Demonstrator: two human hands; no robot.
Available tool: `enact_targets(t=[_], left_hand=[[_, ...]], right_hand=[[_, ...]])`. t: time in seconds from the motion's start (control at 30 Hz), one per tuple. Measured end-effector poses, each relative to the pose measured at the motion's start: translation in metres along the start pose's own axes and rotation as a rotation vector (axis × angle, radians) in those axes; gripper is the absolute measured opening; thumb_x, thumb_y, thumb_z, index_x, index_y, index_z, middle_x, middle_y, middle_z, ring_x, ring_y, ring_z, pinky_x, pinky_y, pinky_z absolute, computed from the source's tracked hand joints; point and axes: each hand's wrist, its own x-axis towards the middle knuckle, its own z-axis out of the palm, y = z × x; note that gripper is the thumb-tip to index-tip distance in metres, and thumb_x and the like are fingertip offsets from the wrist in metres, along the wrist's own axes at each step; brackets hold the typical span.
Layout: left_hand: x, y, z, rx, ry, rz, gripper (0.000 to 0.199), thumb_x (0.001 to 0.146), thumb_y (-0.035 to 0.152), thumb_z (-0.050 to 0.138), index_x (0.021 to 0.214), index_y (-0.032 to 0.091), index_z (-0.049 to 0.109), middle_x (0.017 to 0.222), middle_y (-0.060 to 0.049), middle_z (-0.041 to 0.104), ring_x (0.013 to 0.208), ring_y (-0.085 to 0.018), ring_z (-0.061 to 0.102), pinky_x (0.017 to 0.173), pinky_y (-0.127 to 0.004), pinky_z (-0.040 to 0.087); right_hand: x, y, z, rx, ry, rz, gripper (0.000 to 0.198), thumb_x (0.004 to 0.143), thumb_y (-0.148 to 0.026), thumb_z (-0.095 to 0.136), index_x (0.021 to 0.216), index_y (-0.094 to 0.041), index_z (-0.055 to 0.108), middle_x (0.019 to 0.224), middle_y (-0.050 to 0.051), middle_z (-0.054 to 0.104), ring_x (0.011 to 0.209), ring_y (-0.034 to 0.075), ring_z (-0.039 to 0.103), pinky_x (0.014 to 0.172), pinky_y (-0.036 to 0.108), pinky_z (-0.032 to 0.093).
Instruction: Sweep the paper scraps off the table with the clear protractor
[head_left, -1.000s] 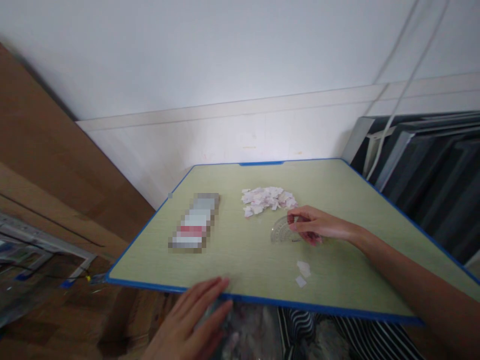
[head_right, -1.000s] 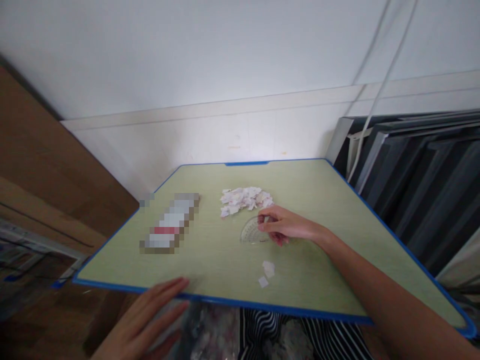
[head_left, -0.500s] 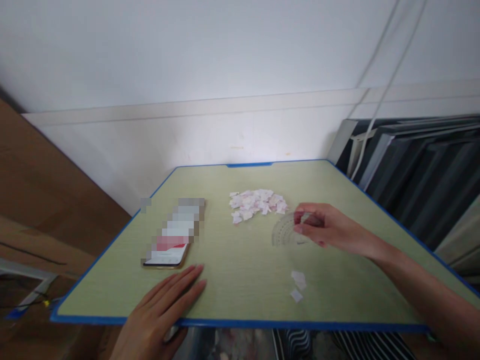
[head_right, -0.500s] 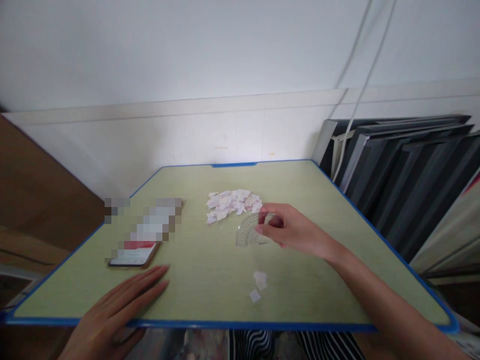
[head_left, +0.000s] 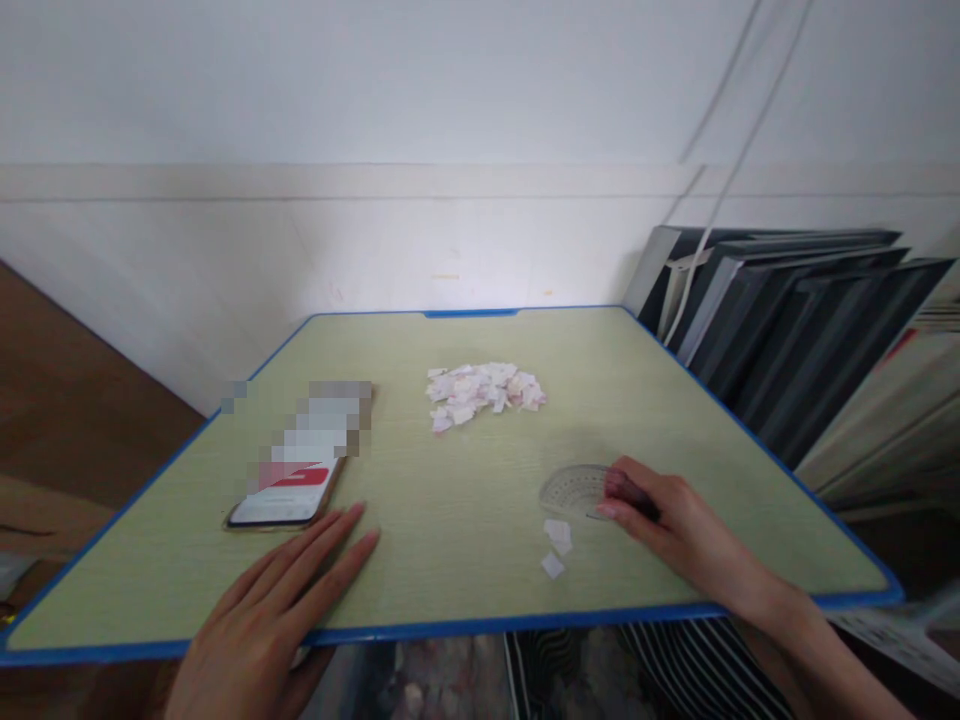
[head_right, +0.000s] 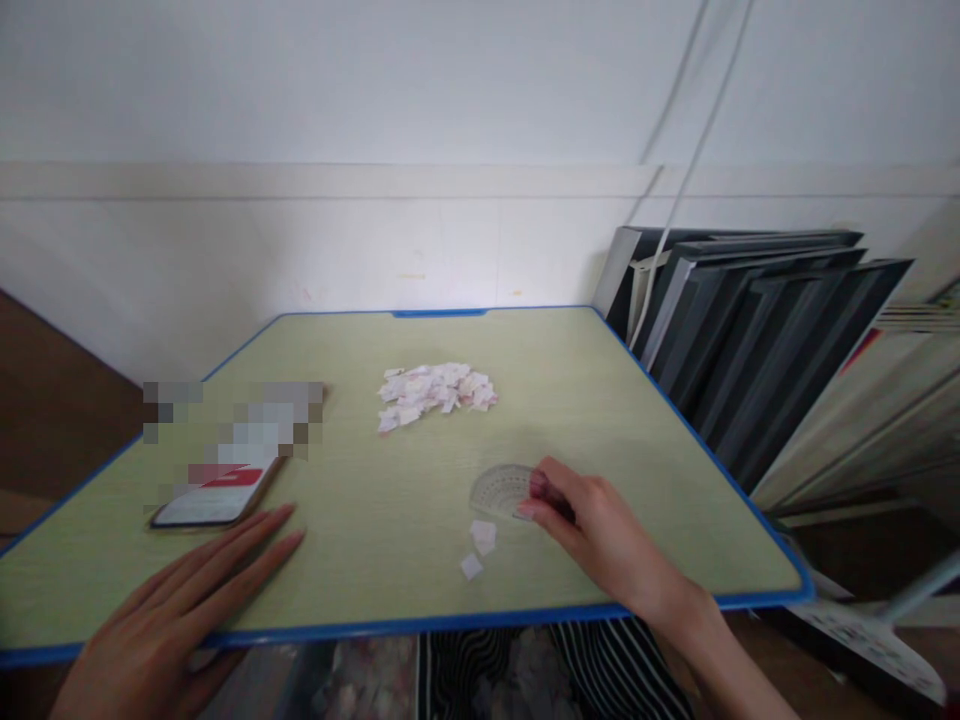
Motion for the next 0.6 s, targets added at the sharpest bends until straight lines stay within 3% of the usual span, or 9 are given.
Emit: enact_targets(t=[0.2, 0.37, 0.6], left_hand=[[0.002, 0.006, -0.004, -0.024, 0.001, -0.087, 0.072, 0.066, 0.011, 0.047, 0.136, 0.022, 0.036, 0.135, -0.008, 0.054, 0.109, -0.026, 0.061, 0.083, -0.041, 0.053], [0.002, 0.009, -0.005, -0.051, 0.003, -0.159, 0.068, 0.068, 0.010, 0.045, 0.134, 0.023, 0.038, 0.136, -0.007, 0.054, 0.109, -0.025, 0.060, 0.088, -0.040, 0.049], [0.002, 0.009, -0.005, -0.050, 0.028, -0.136, 0.064, 0.070, 0.012, 0.047, 0.133, 0.021, 0.041, 0.135, -0.007, 0.055, 0.106, -0.025, 0.061, 0.085, -0.040, 0.048]], right_hand=[[-0.009, -0.001, -0.006, -0.033, -0.102, -0.074, 0.021, 0.088, -0.027, 0.048, 0.069, -0.020, 0.044, 0.061, -0.003, 0.049, 0.055, 0.011, 0.047, 0.053, 0.023, 0.035], [-0.015, -0.003, -0.007, -0.009, -0.107, -0.089, 0.022, 0.089, -0.028, 0.049, 0.069, -0.020, 0.045, 0.061, -0.002, 0.050, 0.057, 0.012, 0.049, 0.054, 0.023, 0.036], [-0.026, -0.005, -0.007, 0.045, -0.072, -0.086, 0.028, 0.090, -0.036, 0.047, 0.067, -0.021, 0.045, 0.058, -0.002, 0.048, 0.054, 0.013, 0.048, 0.051, 0.024, 0.037]])
